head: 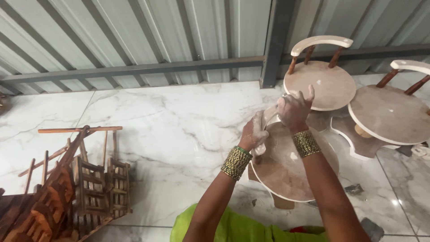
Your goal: The person sits on the floor sanding small wooden chair components, first rubbing a curved backrest piece, then sanding a small chair frame and a round seat piece using a sanding block, turning the parts to reach different surfaces and setting finished pieces aside.
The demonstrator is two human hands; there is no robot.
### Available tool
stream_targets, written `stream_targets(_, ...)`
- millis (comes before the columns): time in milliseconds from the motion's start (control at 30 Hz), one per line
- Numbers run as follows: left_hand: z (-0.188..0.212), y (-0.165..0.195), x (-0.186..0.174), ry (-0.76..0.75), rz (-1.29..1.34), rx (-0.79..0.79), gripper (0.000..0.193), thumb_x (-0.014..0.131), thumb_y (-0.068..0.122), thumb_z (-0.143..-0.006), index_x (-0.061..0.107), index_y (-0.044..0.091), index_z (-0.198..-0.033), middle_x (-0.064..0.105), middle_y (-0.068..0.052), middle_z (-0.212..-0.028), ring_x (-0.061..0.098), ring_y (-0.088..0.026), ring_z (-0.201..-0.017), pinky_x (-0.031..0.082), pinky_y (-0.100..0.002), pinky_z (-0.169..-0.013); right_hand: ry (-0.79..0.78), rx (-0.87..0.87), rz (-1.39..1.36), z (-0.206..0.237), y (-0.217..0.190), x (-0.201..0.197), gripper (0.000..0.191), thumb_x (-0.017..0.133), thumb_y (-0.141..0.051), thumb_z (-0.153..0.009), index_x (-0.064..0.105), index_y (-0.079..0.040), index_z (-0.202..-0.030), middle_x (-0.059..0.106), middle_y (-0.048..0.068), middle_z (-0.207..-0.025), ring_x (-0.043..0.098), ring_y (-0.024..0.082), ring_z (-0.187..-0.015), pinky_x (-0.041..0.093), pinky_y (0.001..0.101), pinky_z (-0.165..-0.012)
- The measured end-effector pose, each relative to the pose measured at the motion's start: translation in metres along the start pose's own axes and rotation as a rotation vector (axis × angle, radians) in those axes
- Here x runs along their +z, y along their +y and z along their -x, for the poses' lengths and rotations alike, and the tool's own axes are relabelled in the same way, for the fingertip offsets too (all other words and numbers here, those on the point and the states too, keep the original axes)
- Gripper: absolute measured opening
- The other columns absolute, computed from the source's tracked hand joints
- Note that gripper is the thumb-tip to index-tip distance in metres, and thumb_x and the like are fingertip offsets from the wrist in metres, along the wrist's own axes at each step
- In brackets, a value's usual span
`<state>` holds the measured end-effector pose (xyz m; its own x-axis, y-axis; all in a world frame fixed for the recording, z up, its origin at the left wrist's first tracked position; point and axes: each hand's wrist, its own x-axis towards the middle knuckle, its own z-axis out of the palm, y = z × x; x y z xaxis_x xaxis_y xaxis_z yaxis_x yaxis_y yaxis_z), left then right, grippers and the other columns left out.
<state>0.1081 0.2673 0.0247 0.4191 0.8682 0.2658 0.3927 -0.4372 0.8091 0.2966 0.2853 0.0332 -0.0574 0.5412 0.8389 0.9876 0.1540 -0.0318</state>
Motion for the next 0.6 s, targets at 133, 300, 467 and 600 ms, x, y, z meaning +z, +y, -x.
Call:
stream_targets(133, 0.004, 0.011, -0.007, 0.039, 0.022, -0.007, 0.076, 0.061, 0.014, -0.070, 0.046, 0.008, -0.143, 0.067, -0.026, -0.120, 0.063, -0.046, -0.110, 0.050, -0.050, -0.094, 0.153, 0.235, 0.042, 0.009, 0.015, 0.003, 0.018, 0.060, -0.024, -0.098, 0.073, -0.011, -0.096, 0.071, 0.011, -0.103, 0.062, 0.036, -0.108, 0.031, 0.0560, -0.107)
stream_targets(300, 0.007, 0.008, -0.010, 0.060, 0.000, 0.056, 0.071, 0.057, 0.009, -0.070, 0.047, 0.006, -0.140, 0.067, -0.025, -0.120, 0.064, -0.046, -0.109, 0.051, -0.050, -0.093, 0.235, 0.268, -0.054, 0.014, -0.013, 0.013, 0.023, 0.054, -0.018, -0.107, 0.072, -0.007, -0.116, 0.071, 0.011, -0.121, 0.059, 0.035, -0.127, 0.043, 0.0457, -0.113)
stream_targets(467, 0.004, -0.006, -0.007, 0.083, 0.008, 0.110, 0.072, 0.057, 0.006, -0.067, 0.047, 0.000, -0.138, 0.065, -0.030, -0.120, 0.063, -0.048, -0.110, 0.050, -0.050, -0.094, 0.236, 0.048, -0.177, 0.001, -0.063, 0.014, 0.020, 0.056, -0.022, -0.105, 0.072, -0.010, -0.105, 0.070, 0.007, -0.107, 0.058, 0.027, -0.112, 0.041, 0.0404, -0.100)
stream_targets(600, 0.000, -0.015, -0.008, -0.044, 0.010, -0.103, 0.057, 0.059, 0.012, -0.076, 0.053, -0.004, -0.131, 0.069, -0.030, -0.114, 0.066, -0.046, -0.106, 0.053, -0.048, -0.095, 0.191, 0.165, -0.409, -0.011, -0.085, 0.001, 0.021, 0.057, -0.026, -0.106, 0.068, -0.011, -0.096, 0.065, 0.003, -0.094, 0.054, 0.020, -0.092, 0.038, 0.0349, -0.082)
